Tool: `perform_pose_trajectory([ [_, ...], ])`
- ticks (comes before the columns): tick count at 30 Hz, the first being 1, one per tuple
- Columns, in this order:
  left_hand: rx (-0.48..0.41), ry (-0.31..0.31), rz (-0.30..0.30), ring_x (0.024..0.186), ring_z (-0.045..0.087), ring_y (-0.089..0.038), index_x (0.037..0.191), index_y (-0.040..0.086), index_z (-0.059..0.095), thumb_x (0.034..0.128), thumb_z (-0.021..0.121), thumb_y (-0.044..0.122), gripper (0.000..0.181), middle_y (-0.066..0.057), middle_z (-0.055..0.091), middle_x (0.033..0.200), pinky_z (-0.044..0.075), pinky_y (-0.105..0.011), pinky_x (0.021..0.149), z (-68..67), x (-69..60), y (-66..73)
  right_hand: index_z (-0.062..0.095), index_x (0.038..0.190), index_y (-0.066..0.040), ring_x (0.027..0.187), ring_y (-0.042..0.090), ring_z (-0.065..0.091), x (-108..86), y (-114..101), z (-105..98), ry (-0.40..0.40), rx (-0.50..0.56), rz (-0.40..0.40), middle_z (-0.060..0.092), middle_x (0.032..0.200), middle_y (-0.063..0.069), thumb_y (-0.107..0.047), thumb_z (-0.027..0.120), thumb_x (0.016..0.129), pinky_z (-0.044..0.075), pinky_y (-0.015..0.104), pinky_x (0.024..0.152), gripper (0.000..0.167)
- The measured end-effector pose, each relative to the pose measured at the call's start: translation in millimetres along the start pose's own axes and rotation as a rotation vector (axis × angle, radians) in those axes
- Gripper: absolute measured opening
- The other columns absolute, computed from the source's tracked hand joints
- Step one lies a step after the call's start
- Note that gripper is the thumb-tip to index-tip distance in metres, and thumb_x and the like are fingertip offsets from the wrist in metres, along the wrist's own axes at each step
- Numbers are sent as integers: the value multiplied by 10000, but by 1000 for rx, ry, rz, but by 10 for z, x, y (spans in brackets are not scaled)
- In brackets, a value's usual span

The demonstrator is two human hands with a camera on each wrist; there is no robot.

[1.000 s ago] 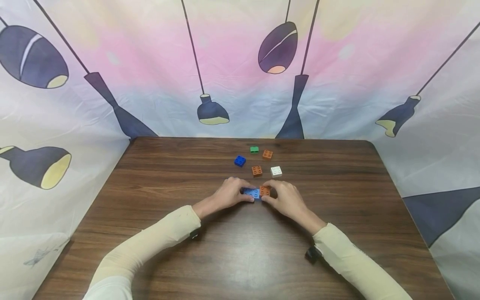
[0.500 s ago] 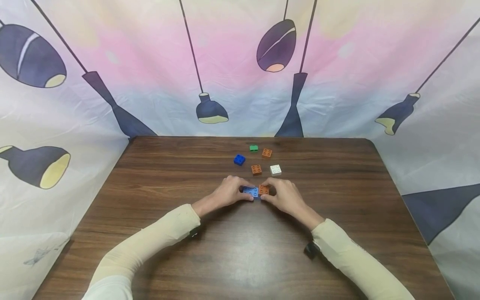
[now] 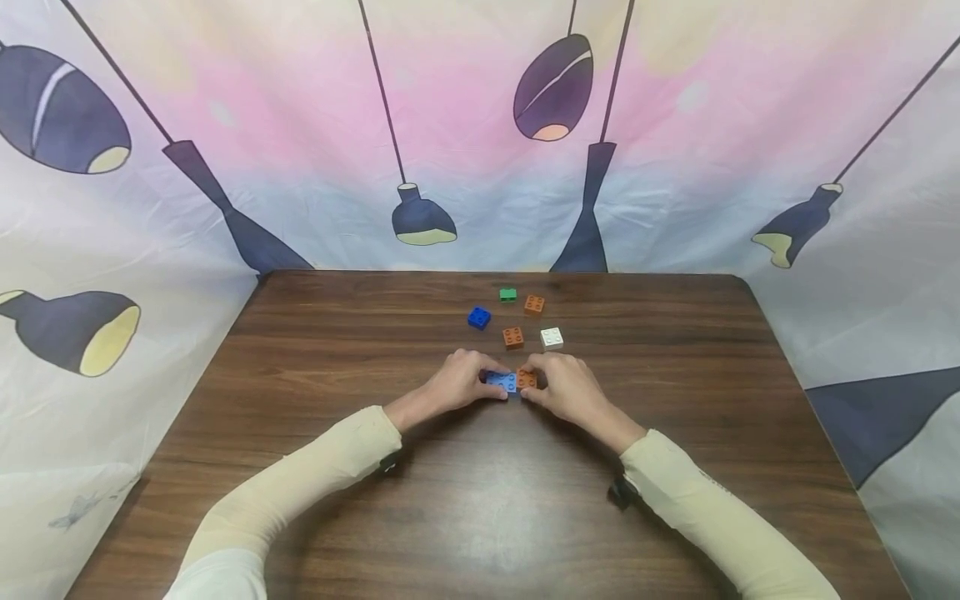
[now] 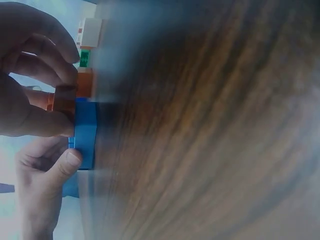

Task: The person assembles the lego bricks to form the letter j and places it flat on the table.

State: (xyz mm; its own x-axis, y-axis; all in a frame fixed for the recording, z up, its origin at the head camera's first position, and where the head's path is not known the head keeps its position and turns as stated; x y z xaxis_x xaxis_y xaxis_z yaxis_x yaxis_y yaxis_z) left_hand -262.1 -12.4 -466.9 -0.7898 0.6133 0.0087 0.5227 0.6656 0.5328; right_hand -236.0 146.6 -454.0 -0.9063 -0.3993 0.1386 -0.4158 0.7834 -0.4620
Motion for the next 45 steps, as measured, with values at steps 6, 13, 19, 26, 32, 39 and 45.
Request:
perform_pose_trajectory([
  [6,0,-5,-4,1033,720,-133,1206,114,759,868,830,307,395,-34,751,1186,556,-247,835,-18,-8,3,726,1095,-138,854,161,641,2,70,34,2,58,8,736,1009,0,-292,865,836,516,397,735,331],
  [13,-4,-16,-7,1035,718,-136,1224,114,749,877,821,309,405,-38,749,1194,548,-236,835,-9,-6,13,698,1217,-134,1080,256,662,7,117,68,-19,118,20,722,1153,32,-357,881,810,524,505,907,499],
  [19,6,-16,-2,1039,718,-143,1223,104,748,875,822,307,409,-44,750,1193,552,-243,834,-12,-3,19,707,1226,-115,1042,239,659,22,160,111,-39,121,41,727,1145,51,-332,886,808,528,489,891,504],
  [26,34,-20,17,1024,715,-134,1219,98,750,872,826,300,408,-44,753,1183,548,-236,818,-19,1,38,720,1199,-98,948,184,646,61,197,161,-72,134,46,730,1081,34,-302,893,802,533,424,830,479],
  [32,64,-37,44,1035,708,-144,1229,90,743,873,823,303,422,-47,751,1190,546,-271,854,-28,5,58,731,1158,-98,912,157,633,81,215,197,-84,145,51,724,1035,10,-277,893,804,523,397,806,428],
  [39,100,-48,99,1131,632,-169,1337,113,667,934,750,392,498,-22,706,1283,484,-345,987,-112,-40,39,735,1144,-95,886,160,631,90,209,194,-83,134,53,711,968,-18,-265,893,799,520,396,785,416],
  [45,84,17,39,1251,554,-191,1388,137,620,953,712,449,543,-19,654,1343,467,-386,1048,-318,-114,-164,731,1158,-93,903,168,628,88,217,203,-89,136,70,705,976,-11,-268,886,808,520,398,797,421],
])
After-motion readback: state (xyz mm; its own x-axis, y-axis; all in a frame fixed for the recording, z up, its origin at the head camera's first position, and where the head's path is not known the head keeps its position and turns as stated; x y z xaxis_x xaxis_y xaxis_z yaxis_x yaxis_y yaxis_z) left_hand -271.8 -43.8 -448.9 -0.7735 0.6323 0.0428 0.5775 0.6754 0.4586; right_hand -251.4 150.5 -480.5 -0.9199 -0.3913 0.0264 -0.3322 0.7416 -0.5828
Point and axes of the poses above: each hand's wrist, its own x-axis towards the middle knuckle, its own z-axis out of the palm, y = z × x, the point moved 6 cm from there along x, towards the middle knuckle
